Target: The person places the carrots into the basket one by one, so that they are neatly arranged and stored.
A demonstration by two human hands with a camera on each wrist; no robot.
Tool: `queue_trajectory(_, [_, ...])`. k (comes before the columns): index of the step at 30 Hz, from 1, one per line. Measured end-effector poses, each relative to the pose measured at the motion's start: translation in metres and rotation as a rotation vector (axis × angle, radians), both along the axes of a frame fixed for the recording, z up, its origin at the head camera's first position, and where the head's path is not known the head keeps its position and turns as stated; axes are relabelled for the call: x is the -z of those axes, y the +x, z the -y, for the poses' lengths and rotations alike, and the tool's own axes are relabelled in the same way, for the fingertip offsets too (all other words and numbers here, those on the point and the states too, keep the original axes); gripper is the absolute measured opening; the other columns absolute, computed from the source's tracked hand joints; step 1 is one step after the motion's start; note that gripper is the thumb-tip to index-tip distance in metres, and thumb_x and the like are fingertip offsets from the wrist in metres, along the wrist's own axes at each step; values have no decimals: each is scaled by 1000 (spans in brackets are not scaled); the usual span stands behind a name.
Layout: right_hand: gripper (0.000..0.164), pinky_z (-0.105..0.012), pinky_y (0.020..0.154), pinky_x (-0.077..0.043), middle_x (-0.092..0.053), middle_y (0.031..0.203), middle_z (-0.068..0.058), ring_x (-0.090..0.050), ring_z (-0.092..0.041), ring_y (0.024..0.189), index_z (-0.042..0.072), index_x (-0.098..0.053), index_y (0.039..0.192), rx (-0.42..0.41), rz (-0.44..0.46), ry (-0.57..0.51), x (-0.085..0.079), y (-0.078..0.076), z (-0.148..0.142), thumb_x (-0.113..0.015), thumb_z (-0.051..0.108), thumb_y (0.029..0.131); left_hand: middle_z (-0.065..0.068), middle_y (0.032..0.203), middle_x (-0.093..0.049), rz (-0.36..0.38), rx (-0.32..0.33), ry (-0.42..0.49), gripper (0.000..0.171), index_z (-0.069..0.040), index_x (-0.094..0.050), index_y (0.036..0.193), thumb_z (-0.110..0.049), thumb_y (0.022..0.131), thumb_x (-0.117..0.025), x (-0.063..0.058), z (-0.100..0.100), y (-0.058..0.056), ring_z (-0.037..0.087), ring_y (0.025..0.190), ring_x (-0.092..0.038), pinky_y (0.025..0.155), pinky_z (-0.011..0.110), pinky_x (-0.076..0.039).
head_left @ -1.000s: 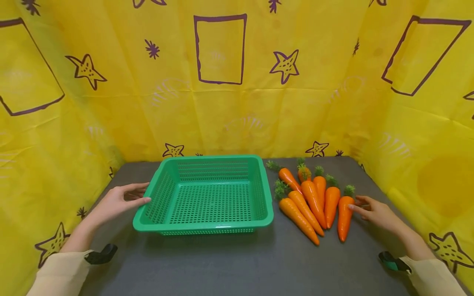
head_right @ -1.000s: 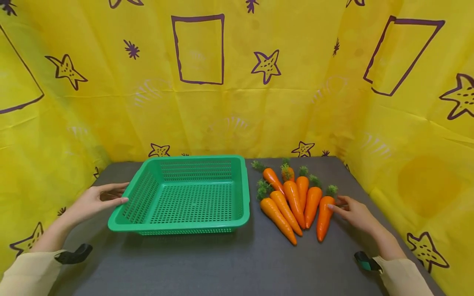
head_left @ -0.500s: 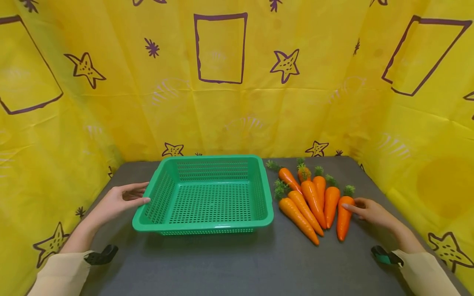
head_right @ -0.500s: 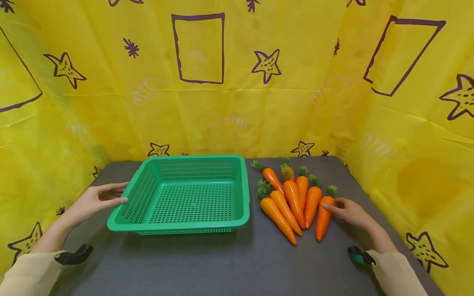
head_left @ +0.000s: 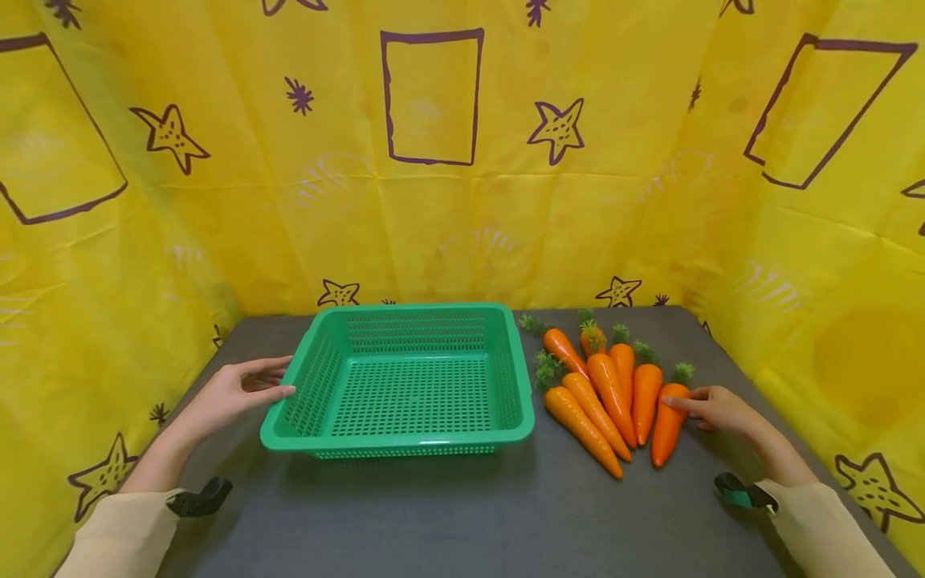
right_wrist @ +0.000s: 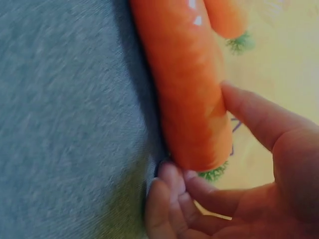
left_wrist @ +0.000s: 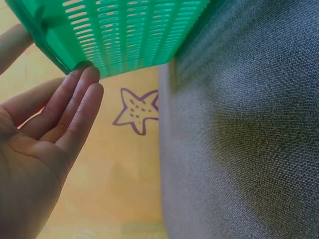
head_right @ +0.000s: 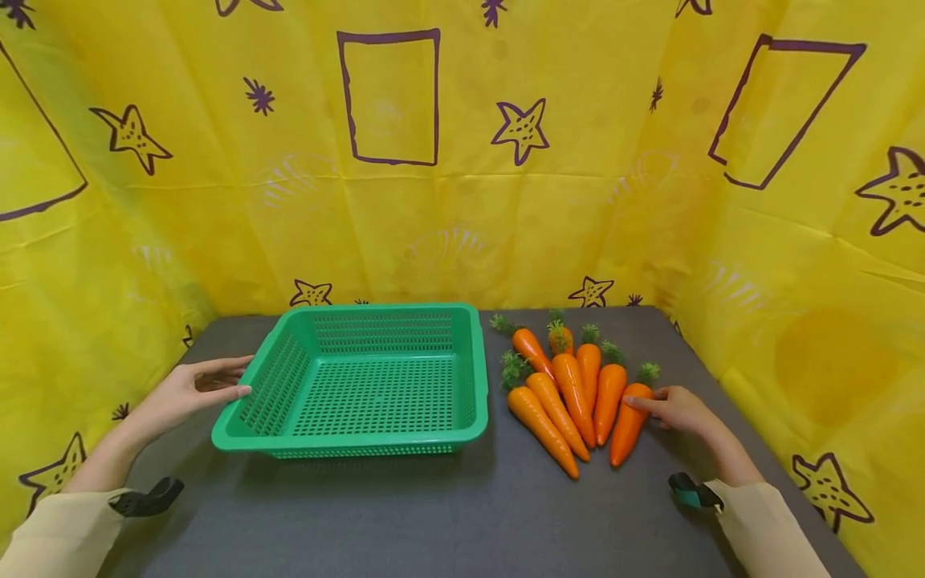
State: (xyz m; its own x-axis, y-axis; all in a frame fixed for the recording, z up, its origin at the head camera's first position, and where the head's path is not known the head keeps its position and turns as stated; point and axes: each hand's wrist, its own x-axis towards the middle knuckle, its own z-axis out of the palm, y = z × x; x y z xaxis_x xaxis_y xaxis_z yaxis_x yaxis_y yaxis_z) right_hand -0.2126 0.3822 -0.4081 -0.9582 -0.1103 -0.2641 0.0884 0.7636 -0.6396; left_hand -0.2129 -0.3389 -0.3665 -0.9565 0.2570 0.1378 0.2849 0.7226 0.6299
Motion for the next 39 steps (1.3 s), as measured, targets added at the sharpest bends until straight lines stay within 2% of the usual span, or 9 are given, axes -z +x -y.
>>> queue_trajectory(4, [56, -27, 72, -56, -64, 107, -21, -63, -27, 97, -12, -64, 108, 30, 15, -14, -2, -1, 2, -58, 41, 92, 13, 122, -63, 7, -7, 11, 55, -10, -52, 136, -34, 89, -67, 1, 0, 1, -7, 92, -60, 76, 21, -52])
queue_trajectory(9, [72, -33, 77, -56, -59, 115, -32, -65, -29, 96, -21, -52, 119, 53, 22, 10, -5, -2, 4, -61, 44, 89, 12, 122, -63, 10, -8, 13, 55, -10, -52, 136, -34, 89, -66, 2, 0, 1, -8, 92, -60, 77, 22, -52])
queue_trajectory(12, [80, -35, 78, -55, -58, 116, -34, -67, -26, 91, -23, -46, 124, 70, 10, 48, -6, -2, 5, -63, 46, 87, 12, 121, -64, 9, -7, 13, 55, -10, -52, 136, -34, 89, -66, 1, 0, 1, -8, 92, -60, 77, 22, -52])
queue_trajectory(14, [81, -35, 78, -55, -59, 115, -33, -67, -23, 88, -23, -46, 125, 77, 0, 61, -6, -2, 5, -64, 46, 86, 12, 121, -64, 8, -7, 15, 55, -10, -52, 136, -34, 89, -67, 1, 0, 1, -8, 92, -60, 77, 22, -52])
queue_trajectory(20, [80, -32, 73, -57, -60, 113, -33, -68, -20, 85, -25, -44, 124, 107, 5, -6, -6, -1, 5, -66, 42, 87, 12, 121, -64, 3, -8, 5, 55, -10, -52, 136, -34, 89, -67, 1, -1, 1, -6, 92, -60, 76, 22, -52])
queue_trajectory(23, [82, -33, 76, -56, -57, 116, -36, -68, -21, 87, -26, -42, 125, 121, 13, -8, -8, 0, 4, -65, 42, 87, 12, 121, -64, 7, -4, 4, 55, -10, -52, 136, -35, 89, -67, 0, -1, 0, -5, 92, -61, 76, 22, -52])
queue_trajectory(27, [80, -34, 78, -55, -58, 115, -35, -67, -22, 87, -23, -45, 124, 123, 6, 13, -13, 2, 1, -65, 44, 87, 12, 121, -64, 14, 1, 3, 56, -11, -52, 136, -35, 88, -67, 0, -1, 1, -4, 93, -61, 77, 23, -52])
queue_trajectory(33, [77, -27, 71, -52, -63, 110, -27, -64, -15, 84, -21, -47, 125, 124, -17, 6, -26, 0, -3, -63, 45, 88, 12, 120, -64, 18, 3, -8, 56, -11, -53, 136, -36, 88, -67, -3, 0, 1, -2, 93, -63, 76, 23, -52])
queue_trajectory(39, [77, -31, 75, -54, -64, 111, -25, -65, -15, 87, -20, -45, 128, 109, -11, -12, -40, -4, 2, -60, 45, 90, 13, 122, -63, 32, 20, -9, 57, -10, -51, 137, -35, 89, -66, -6, 1, 0, -4, 95, -61, 77, 23, -52])
